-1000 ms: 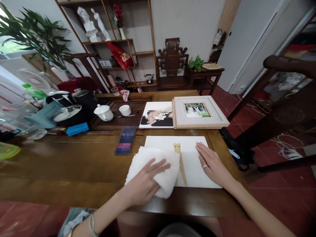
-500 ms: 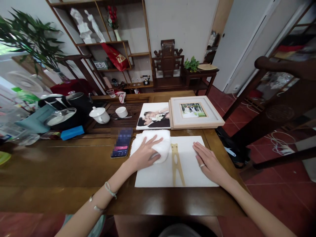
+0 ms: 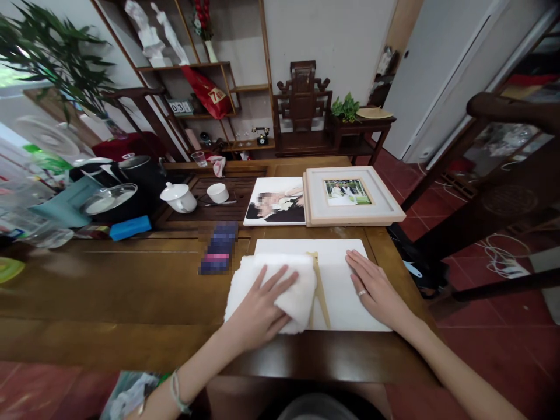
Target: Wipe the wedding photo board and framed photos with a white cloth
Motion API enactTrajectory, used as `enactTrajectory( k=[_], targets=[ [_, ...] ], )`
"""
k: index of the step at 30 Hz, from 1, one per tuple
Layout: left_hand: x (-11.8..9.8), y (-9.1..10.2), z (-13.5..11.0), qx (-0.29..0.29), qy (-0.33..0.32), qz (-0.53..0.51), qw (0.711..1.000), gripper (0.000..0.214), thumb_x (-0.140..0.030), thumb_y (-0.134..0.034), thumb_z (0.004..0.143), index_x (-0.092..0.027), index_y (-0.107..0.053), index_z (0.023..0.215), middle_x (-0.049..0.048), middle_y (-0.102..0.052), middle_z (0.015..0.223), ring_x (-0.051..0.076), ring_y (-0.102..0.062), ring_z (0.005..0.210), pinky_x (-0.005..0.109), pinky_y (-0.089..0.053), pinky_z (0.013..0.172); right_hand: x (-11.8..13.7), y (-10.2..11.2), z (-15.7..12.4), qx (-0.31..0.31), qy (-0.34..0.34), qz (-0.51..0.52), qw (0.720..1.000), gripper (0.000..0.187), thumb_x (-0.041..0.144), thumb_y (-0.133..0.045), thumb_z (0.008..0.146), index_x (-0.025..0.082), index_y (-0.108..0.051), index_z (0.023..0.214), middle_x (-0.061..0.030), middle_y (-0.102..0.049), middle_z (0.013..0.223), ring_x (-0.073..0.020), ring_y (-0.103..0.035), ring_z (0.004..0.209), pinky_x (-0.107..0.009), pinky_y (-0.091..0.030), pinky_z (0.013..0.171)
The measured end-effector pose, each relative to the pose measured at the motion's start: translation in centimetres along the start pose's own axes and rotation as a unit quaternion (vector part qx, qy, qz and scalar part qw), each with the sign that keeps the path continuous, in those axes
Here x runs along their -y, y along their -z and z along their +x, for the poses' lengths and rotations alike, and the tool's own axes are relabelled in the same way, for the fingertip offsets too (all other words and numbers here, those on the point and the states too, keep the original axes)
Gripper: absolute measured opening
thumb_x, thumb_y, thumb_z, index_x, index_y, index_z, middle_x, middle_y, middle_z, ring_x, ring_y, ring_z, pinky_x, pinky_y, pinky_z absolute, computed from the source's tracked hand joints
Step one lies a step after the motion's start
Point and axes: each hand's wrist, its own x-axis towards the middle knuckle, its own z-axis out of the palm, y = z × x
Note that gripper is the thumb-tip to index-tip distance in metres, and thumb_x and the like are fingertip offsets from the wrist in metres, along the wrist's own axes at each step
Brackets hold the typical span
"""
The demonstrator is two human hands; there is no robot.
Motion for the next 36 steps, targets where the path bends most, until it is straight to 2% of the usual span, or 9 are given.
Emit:
enactTrajectory(
  k=[5,9,14,18,22,28,31,33,36],
  targets=[
    [4.3,-0.6,3.6,-0.031,0.014,0.000,0.999,0.024,-0.026,-0.049,0.093,-0.020,-0.072,0.094,0.0065,-0.037,0.150,0.032,-0.024,0.142,0.059,-0.017,0.114,-0.1,-0.1,0.0,0.001,0.002,-0.001,1.000,0.048,0.026,-0.034,0.097,0.024,-0.033,0.145,-0.0103,-0.045,0.147,-0.0241,-0.035,0.140,-0.050,-0.036,0.109],
    [5.7,-0.7,5.4,-0.066,0.023,-0.001,0.998,0.025,-0.024,-0.047,0.095,-0.017,-0.071,0.096,0.0095,-0.046,0.143,0.029,-0.026,0.141,0.055,-0.021,0.115,-0.2,-0.1,0.0,0.010,0.001,-0.003,1.000,0.047,0.025,-0.034,0.098,0.021,-0.035,0.144,-0.0117,-0.044,0.147,-0.0239,-0.033,0.140,-0.050,-0.035,0.110],
    [4.0,-0.7,3.8,-0.047,0.022,-0.011,0.999,0.029,-0.024,-0.044,0.096,-0.018,-0.064,0.116,0.0086,-0.051,0.139,0.030,-0.030,0.140,0.057,-0.023,0.114,-0.2,0.0,0.0,0.019,-0.004,-0.003,1.000,0.046,0.026,-0.034,0.098,0.021,-0.035,0.144,-0.0115,-0.043,0.148,-0.0236,-0.032,0.141,-0.050,-0.034,0.110],
    [0.9,-0.6,0.9,-0.037,-0.011,-0.024,0.999,0.026,-0.026,-0.046,0.094,-0.021,-0.072,0.091,0.0021,-0.046,0.144,0.031,-0.024,0.142,0.056,-0.014,0.117,-0.1,0.0,0.0,0.016,-0.004,0.000,1.000,0.047,0.025,-0.034,0.098,0.022,-0.035,0.144,-0.0110,-0.043,0.148,-0.0235,-0.032,0.141,-0.049,-0.034,0.110],
    [-0.8,-0.7,-0.1,-0.032,-0.019,-0.036,0.999,0.023,-0.025,-0.048,0.093,-0.024,-0.072,0.093,-0.0016,-0.042,0.147,0.030,-0.021,0.143,0.054,-0.012,0.118,0.0,0.0,0.0,0.013,-0.009,0.004,1.000,0.046,0.025,-0.034,0.097,0.022,-0.035,0.144,-0.0113,-0.043,0.147,-0.0238,-0.033,0.141,-0.050,-0.034,0.111],
    [2.2,-1.0,3.8,-0.032,0.035,-0.034,0.998,0.027,-0.026,-0.045,0.095,-0.020,-0.066,0.112,0.0070,-0.038,0.149,0.031,-0.026,0.141,0.058,-0.022,0.113,0.0,0.1,0.0,0.011,-0.013,0.012,1.000,0.046,0.025,-0.035,0.097,0.021,-0.037,0.143,-0.0112,-0.044,0.147,-0.0237,-0.033,0.140,-0.050,-0.033,0.111],
    [3.3,-1.0,6.5,-0.040,0.073,-0.021,0.996,0.027,-0.025,-0.043,0.097,-0.019,-0.068,0.105,0.0071,-0.033,0.152,0.033,-0.027,0.140,0.061,-0.025,0.111,0.0,0.1,0.0,0.006,-0.010,0.016,1.000,0.046,0.025,-0.035,0.097,0.022,-0.037,0.143,-0.0111,-0.044,0.147,-0.0241,-0.034,0.140,-0.051,-0.034,0.111],
    [3.1,-1.1,7.7,-0.037,0.085,-0.012,0.996,0.029,-0.025,-0.042,0.097,-0.019,-0.071,0.093,0.0043,-0.033,0.152,0.035,-0.026,0.140,0.063,-0.024,0.110,-0.1,0.0,0.0,0.003,-0.009,0.017,1.000,0.046,0.025,-0.036,0.097,0.023,-0.036,0.143,-0.0108,-0.044,0.147,-0.0240,-0.034,0.140,-0.051,-0.034,0.110],
    [1.5,-1.2,8.0,-0.021,0.070,-0.017,0.997,0.029,-0.025,-0.043,0.097,-0.023,-0.071,0.095,0.0006,-0.036,0.151,0.036,-0.025,0.140,0.066,-0.024,0.108,-0.1,0.0,0.0,0.004,-0.006,0.016,1.000,0.046,0.024,-0.035,0.097,0.022,-0.036,0.143,-0.0113,-0.044,0.147,-0.0240,-0.034,0.140,-0.051,-0.034,0.110]
  ],
)
